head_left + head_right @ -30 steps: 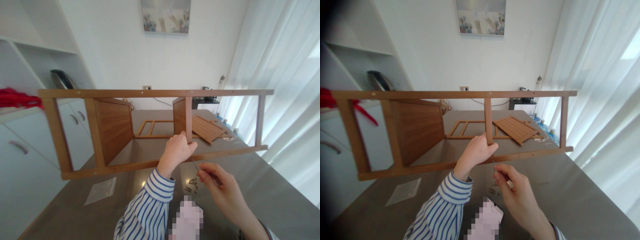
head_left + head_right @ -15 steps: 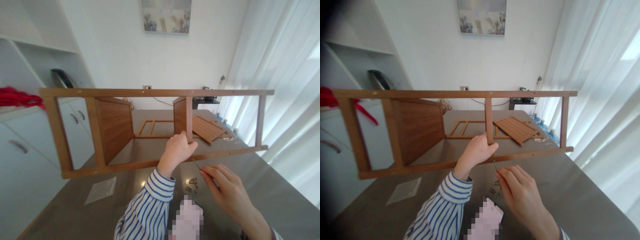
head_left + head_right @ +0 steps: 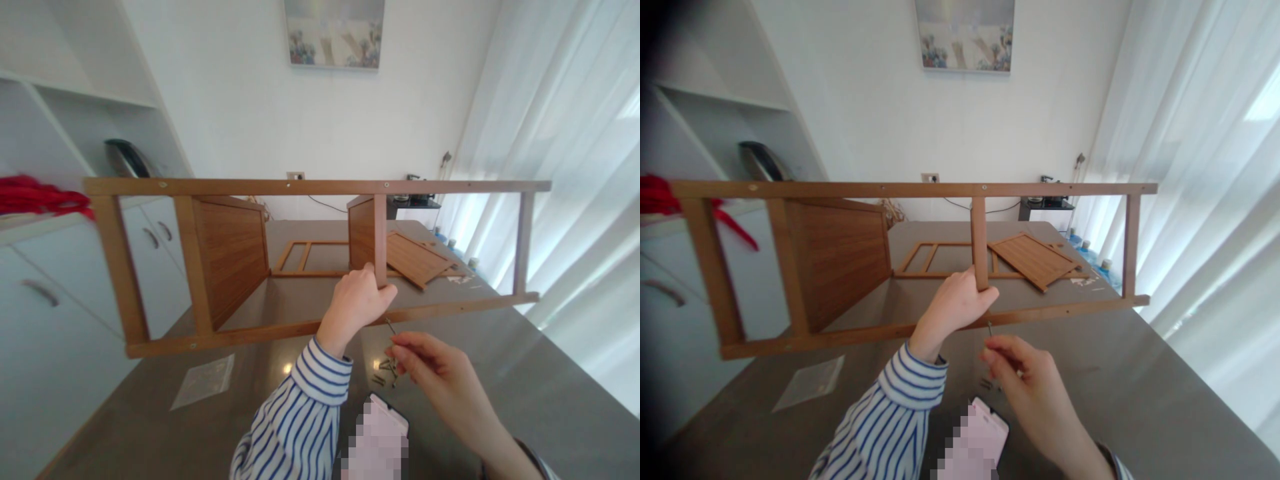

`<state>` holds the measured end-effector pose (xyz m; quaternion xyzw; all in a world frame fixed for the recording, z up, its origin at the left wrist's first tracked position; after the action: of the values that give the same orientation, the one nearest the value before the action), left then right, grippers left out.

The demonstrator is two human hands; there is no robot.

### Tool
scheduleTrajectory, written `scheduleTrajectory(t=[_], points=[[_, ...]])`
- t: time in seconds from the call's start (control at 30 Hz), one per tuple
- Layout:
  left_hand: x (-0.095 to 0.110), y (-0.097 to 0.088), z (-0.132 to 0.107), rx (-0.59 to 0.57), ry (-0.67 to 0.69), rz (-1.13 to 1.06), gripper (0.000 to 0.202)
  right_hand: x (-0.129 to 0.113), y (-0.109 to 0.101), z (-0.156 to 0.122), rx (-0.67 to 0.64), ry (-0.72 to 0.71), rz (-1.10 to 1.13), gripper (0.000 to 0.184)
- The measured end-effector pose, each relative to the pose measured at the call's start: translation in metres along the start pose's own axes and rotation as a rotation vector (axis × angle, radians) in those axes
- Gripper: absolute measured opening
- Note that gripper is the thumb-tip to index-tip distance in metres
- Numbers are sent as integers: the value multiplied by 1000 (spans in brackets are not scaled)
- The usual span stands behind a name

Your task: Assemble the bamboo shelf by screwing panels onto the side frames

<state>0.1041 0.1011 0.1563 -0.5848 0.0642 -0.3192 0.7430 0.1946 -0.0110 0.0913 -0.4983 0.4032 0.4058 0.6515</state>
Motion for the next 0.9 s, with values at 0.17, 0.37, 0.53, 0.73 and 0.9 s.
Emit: scheduleTrajectory(t=[0.17,0.37,0.53,0.73,0.9], points=[[-1,1,0,-19,-12,-9,34,4,1,0,-57,33,87,33],[1,2,0,-20,-3,-8,33,-16,-12,1,-17,-159,-214,23],[1,1,0,-12,-3,-11,31,-30,-13,0,23,-286,-310,17],[1,0,1,-3,0,-12,31,-27,-9,1,68,-257,-334,21],[1,0,0,-21,-12,-11,32,-15,-8,3,97,-158,-294,27]])
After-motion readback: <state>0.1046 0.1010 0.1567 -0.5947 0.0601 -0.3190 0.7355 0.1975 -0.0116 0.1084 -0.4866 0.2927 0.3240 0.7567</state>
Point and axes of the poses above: each hand's wrist, its own z-axis towards the middle knuckle, its own y-axis out of the palm, x = y × z, the point moved 10 cm from there along z, towards the middle knuckle, and after that the axes turned 4 degrees about y, right-handed, at the moved point
